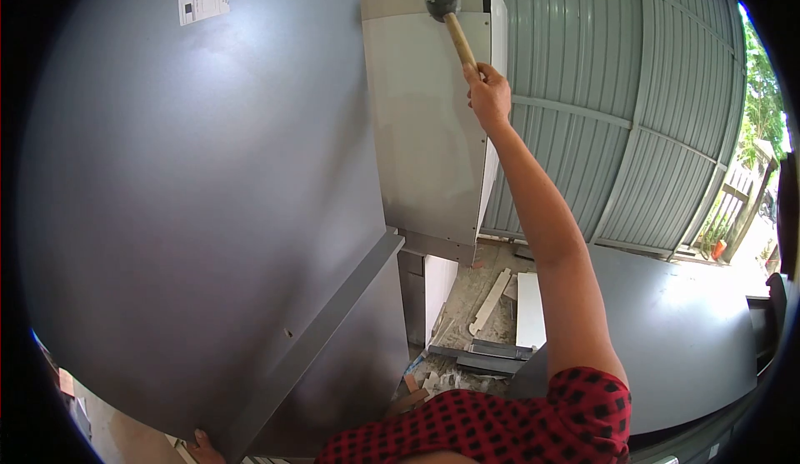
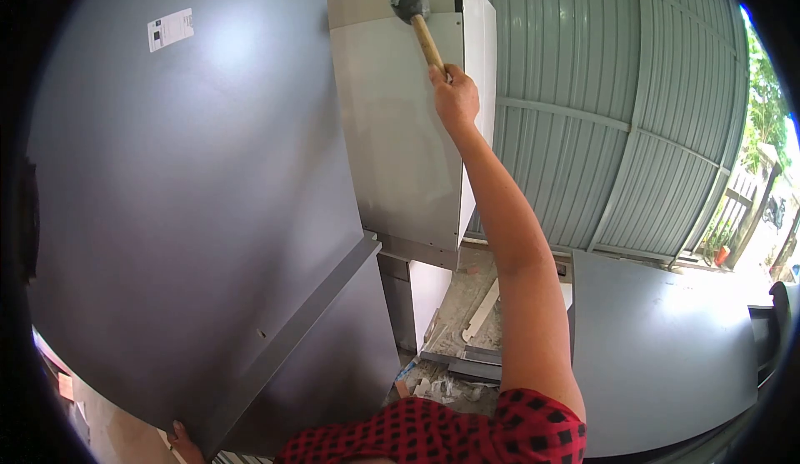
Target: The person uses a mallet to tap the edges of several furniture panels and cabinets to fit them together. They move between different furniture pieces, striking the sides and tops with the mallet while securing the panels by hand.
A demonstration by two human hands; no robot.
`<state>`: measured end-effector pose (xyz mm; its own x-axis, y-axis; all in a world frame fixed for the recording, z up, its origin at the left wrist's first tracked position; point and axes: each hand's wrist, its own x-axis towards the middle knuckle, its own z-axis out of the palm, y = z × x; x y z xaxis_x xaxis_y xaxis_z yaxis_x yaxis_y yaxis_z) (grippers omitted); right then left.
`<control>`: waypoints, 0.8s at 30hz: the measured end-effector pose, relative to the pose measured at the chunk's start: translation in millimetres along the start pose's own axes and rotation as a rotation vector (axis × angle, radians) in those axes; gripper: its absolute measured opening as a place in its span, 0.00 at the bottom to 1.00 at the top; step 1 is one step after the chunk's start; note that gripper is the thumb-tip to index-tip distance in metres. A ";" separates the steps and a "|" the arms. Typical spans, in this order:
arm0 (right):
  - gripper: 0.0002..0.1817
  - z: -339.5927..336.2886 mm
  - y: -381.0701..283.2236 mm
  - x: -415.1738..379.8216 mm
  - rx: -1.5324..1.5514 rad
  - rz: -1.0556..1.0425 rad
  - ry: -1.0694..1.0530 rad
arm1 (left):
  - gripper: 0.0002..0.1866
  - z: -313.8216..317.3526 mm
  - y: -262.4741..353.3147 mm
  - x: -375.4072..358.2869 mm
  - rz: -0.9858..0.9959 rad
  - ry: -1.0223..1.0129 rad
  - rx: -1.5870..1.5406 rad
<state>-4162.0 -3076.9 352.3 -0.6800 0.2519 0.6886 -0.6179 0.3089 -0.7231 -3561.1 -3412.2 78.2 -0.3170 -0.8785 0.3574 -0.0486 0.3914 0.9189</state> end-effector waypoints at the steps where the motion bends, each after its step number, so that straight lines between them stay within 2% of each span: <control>1: 0.22 3.1 -0.2 0.6 -0.021 0.011 -0.021 | 0.44 1.8 4.3 -1.0 0.001 0.003 0.001; 6: 0.22 9.9 -3.0 1.1 -0.072 0.026 -0.061 | 0.51 8.1 29.4 -6.3 -0.026 0.033 0.132; 8: 0.22 6.5 -7.9 -2.3 -0.158 -0.004 -0.049 | 0.51 8.8 26.1 -5.5 -0.035 0.046 0.121; 12: 0.23 9.8 -1.0 -1.1 -0.101 0.012 -0.068 | 0.51 4.1 11.1 -2.1 0.019 0.039 0.129; 16: 0.23 11.1 2.3 0.5 -0.119 -0.001 -0.069 | 0.49 3.3 15.3 -3.3 -0.017 0.023 0.095; 19: 0.24 9.6 0.2 -2.1 -0.116 -0.001 -0.080 | 0.48 2.2 25.2 -4.4 -0.069 0.071 0.253; 21: 0.24 5.9 2.6 -0.9 -0.114 0.017 -0.083 | 0.44 20.7 59.1 -18.8 0.411 0.585 0.702; 22: 0.24 6.9 4.8 1.6 -0.113 0.018 -0.079 | 0.44 34.4 78.0 -22.0 0.411 0.576 0.709; 24: 0.24 10.0 6.5 2.6 -0.114 0.024 -0.090 | 0.42 57.0 112.6 -22.9 0.891 0.781 0.338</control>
<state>-4171.7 -3083.5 348.8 -0.7299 0.1785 0.6599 -0.5556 0.4074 -0.7248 -3613.4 -3332.4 163.9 0.2806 -0.1507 0.9479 -0.3851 0.8869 0.2550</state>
